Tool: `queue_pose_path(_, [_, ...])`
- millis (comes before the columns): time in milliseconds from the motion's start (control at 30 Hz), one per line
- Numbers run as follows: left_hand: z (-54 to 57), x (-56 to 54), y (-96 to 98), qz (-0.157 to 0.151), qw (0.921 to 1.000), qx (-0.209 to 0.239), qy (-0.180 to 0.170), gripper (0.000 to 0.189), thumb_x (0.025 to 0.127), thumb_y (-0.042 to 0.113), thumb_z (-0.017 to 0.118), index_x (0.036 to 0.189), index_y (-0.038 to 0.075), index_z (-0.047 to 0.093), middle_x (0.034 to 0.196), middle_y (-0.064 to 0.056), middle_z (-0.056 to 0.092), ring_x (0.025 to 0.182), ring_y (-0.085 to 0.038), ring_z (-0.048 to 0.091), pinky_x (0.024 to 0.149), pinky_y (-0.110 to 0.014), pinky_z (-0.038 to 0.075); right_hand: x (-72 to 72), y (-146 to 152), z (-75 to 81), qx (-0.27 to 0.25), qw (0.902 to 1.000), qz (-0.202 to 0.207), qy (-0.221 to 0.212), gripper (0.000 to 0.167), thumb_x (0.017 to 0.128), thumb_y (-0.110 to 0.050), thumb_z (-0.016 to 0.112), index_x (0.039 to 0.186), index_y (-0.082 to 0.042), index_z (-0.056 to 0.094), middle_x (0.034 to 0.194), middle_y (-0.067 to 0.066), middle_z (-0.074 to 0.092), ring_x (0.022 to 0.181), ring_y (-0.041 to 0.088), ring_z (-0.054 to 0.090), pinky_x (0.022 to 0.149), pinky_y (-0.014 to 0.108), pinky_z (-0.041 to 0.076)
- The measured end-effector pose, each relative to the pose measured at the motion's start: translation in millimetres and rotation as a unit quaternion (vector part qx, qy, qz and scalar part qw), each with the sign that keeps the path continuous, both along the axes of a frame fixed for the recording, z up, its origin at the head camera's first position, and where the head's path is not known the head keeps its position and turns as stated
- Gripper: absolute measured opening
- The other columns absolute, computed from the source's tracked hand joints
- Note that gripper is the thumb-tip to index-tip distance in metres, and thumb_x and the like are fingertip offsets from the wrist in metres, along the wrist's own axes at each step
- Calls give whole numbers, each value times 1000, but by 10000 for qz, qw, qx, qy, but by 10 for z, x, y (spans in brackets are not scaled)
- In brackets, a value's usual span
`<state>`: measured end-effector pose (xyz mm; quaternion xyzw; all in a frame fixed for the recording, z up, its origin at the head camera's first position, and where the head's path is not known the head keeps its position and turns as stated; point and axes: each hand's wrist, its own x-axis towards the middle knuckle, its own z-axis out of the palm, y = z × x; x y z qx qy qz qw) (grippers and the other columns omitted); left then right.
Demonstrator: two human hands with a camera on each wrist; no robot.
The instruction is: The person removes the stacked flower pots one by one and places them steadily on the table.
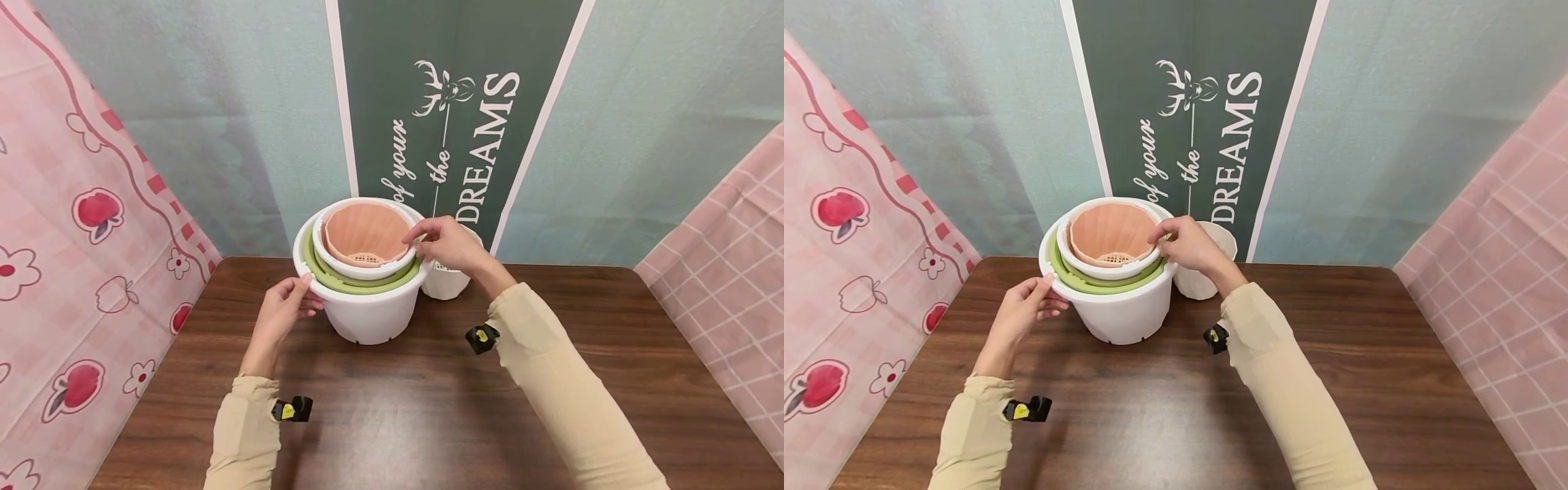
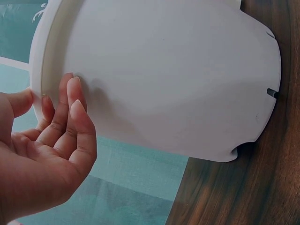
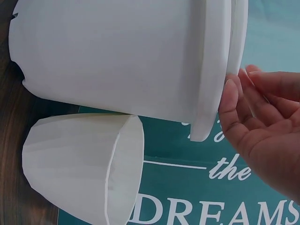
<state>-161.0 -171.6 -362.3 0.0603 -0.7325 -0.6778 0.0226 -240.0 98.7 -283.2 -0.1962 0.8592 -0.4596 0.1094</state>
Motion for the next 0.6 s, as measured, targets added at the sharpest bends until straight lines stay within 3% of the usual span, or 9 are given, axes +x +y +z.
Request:
queue_pose_path(400, [4, 2, -1, -9, 10000, -67, 61, 32, 96, 26, 47, 91, -4, 52, 69, -4, 62, 63, -10, 61, 60, -25, 52, -58, -29, -18, 277, 9991, 286, 147, 27, 86, 5, 45, 102, 0, 66, 83, 13, 62, 68, 19, 55, 56, 29, 47])
queue_pose_path(600, [5, 0, 1, -30, 10000, -82, 46, 33, 96, 27, 47, 92, -5, 52, 70, -4, 62, 64, -9, 61, 60, -23, 51, -55, -66, -30, 436, 9984, 173, 319, 30, 85, 5, 42, 99, -1, 68, 89, 11, 63, 69, 18, 52, 55, 23, 41])
